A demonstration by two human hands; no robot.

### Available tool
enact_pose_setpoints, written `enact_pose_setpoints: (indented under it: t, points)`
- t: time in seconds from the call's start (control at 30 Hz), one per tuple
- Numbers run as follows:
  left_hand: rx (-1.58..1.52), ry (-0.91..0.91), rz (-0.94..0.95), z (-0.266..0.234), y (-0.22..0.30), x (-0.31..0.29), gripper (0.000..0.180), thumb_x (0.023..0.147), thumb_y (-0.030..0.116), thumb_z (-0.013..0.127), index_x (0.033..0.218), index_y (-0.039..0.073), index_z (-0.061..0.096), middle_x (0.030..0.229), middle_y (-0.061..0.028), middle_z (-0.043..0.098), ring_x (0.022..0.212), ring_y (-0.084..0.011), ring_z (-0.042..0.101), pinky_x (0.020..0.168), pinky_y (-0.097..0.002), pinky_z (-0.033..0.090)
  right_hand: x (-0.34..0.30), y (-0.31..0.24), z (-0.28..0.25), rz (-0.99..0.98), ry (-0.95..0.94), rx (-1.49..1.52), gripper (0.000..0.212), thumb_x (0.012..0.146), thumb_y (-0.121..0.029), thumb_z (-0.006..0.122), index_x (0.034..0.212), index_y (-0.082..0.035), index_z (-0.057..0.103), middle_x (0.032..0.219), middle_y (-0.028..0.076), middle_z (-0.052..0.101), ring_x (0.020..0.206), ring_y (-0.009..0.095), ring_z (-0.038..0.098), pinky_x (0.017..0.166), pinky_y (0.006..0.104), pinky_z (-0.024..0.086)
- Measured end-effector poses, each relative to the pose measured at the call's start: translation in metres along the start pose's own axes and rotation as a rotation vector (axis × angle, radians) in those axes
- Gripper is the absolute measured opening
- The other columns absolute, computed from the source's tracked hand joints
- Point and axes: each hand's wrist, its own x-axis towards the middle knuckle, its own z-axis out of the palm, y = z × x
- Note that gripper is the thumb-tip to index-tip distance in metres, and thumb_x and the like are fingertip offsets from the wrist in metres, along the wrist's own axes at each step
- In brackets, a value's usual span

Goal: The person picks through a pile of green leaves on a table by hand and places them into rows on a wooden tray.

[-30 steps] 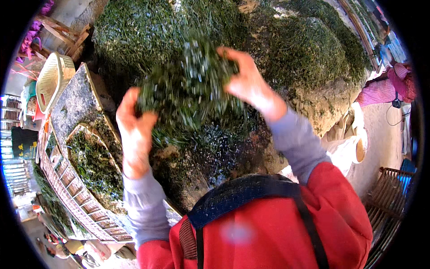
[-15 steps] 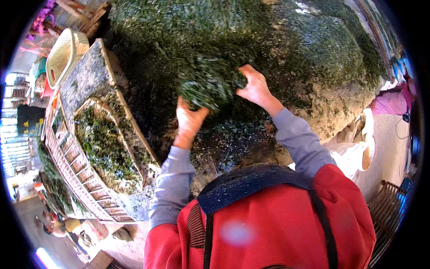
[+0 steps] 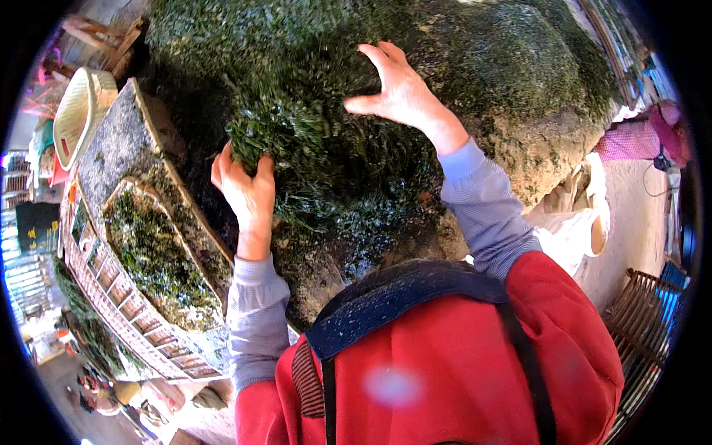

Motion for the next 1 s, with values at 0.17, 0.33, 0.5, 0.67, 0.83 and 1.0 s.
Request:
enact_pose_setpoints:
  t: [0.17, 0.33, 0.5, 0.67, 0.83, 1.0]
  points:
    - [0.038, -0.304, 0.125, 0.045, -0.003, -0.101, 0.071, 0.064, 0.036, 0.079, 0.123, 0.008, 0.051, 0.139, -0.0291, 0.024, 0.123, -0.0515, 0.025, 0.096, -0.0615, 0.031, -0.109, 0.017, 0.045, -0.069, -0.276, -0.234, 0.096, 0.057, -0.036, 0.082, 0.138, -0.022, 0.034, 0.143, 0.026, 0.023, 0.127, 0.049, 0.029, 0.103, 0.0498, 0.034]
    - [0.185, -0.331, 0.11, 0.069, -0.001, -0.085, 0.053, 0.053, 0.019, 0.081, 0.099, 0.006, 0.057, 0.124, -0.025, 0.041, 0.117, -0.0447, 0.036, 0.092, -0.0537, 0.038, -0.103, 0.022, 0.096, -0.013, -0.014, -0.057, 0.065, 0.058, -0.021, 0.079, 0.117, -0.012, 0.053, 0.119, 0.017, 0.051, 0.106, 0.037, 0.052, 0.082, 0.0455, 0.046]
    - [-0.972, -0.179, -0.352, 0.026, 0.017, -0.022, 0.035, 0.071, -0.005, 0.064, 0.105, 0.002, 0.062, 0.096, -0.0031, 0.064, 0.081, -0.0152, 0.058, 0.076, -0.0312, 0.049, -0.045, -0.025, 0.059, 0.044, 0.116, 0.714, 0.04, 0.066, -0.01, 0.07, 0.103, 0.0, 0.058, 0.086, 0.009, 0.065, 0.07, 0.016, 0.061, 0.066, 0.0308, 0.051]
    - [-1.067, -0.071, -0.344, -0.044, 0.031, -0.002, 0.028, 0.086, 0.011, 0.061, 0.112, 0.004, 0.057, 0.101, -0.0056, 0.064, 0.085, -0.0138, 0.058, 0.08, -0.029, 0.047, -0.031, -0.022, -0.021, 0.053, 0.028, 0.852, 0.068, 0.073, -0.014, 0.073, 0.13, -0.005, 0.036, 0.117, 0.016, 0.054, 0.098, 0.022, 0.059, 0.085, 0.0313, 0.053]
    - [-0.222, -0.507, -0.083, -0.027, -0.021, -0.039, 0.061, 0.081, 0.024, 0.07, 0.128, -0.003, 0.043, 0.116, -0.0172, 0.055, 0.102, -0.026, 0.055, 0.088, -0.035, 0.044, -0.099, 0.06, -0.007, 0.099, -0.025, -0.16, 0.108, 0.06, -0.044, 0.08, 0.143, -0.012, 0.019, 0.138, 0.026, 0.031, 0.128, 0.045, 0.029, 0.102, 0.0583, 0.025]
    - [-0.023, -0.347, 0.196, 0.003, -0.012, -0.092, 0.105, 0.055, 0.032, 0.085, 0.139, 0.003, 0.027, 0.141, -0.0257, 0.024, 0.127, -0.0446, 0.029, 0.105, -0.0495, 0.029, -0.196, 0.051, 0.059, 0.046, -0.183, -0.244, 0.096, 0.064, -0.047, 0.074, 0.141, -0.013, 0.029, 0.143, 0.029, 0.02, 0.132, 0.048, 0.018, 0.103, 0.0617, 0.018]
